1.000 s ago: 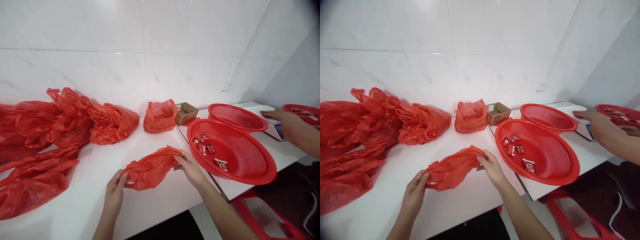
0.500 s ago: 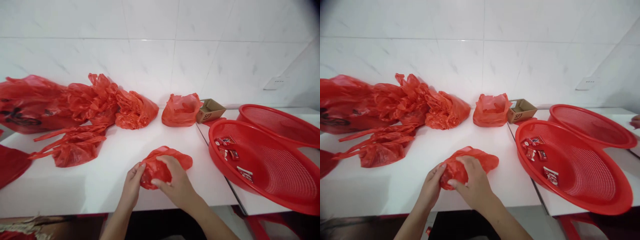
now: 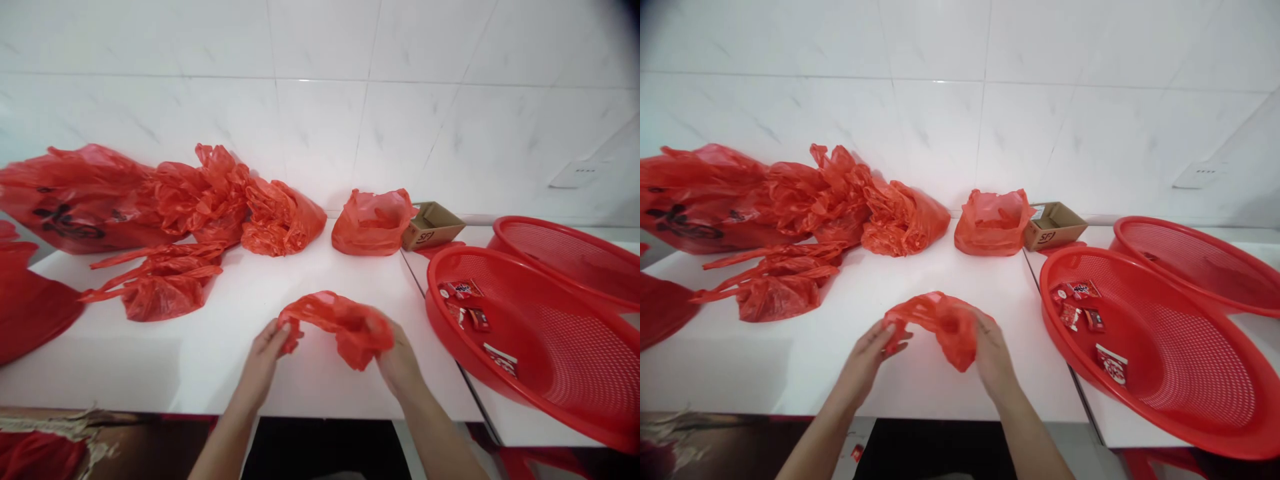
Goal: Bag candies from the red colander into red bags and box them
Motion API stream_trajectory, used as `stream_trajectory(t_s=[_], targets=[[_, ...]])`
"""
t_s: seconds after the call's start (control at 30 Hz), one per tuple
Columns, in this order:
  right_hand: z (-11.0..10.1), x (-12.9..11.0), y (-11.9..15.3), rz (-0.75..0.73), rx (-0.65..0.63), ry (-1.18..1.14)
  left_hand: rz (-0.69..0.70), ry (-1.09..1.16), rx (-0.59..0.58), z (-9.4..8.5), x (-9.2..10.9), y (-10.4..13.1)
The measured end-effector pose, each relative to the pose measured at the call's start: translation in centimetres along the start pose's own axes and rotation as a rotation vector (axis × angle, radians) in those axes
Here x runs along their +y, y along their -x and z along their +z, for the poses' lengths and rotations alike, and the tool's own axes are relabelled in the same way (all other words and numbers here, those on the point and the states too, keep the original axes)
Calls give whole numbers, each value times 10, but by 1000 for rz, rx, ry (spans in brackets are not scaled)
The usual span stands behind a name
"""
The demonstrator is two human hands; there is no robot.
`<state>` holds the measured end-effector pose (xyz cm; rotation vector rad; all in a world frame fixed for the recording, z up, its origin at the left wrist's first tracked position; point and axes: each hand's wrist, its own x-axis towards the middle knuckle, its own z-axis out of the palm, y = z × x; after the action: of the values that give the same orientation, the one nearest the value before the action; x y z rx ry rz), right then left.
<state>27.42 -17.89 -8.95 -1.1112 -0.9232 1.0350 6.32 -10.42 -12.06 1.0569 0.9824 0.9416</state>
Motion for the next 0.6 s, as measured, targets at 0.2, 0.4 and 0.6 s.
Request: stream_trajectory(t_s=[0.2, 0.4, 0.6], targets=[[-49, -4, -17, 3, 276, -76, 56, 118, 204, -42, 24, -3], [-22, -56, 11, -558, 549, 367, 278, -302, 53, -21, 30, 18], [4, -44, 2, -280, -319, 1229, 389, -704, -69, -20, 36, 30]])
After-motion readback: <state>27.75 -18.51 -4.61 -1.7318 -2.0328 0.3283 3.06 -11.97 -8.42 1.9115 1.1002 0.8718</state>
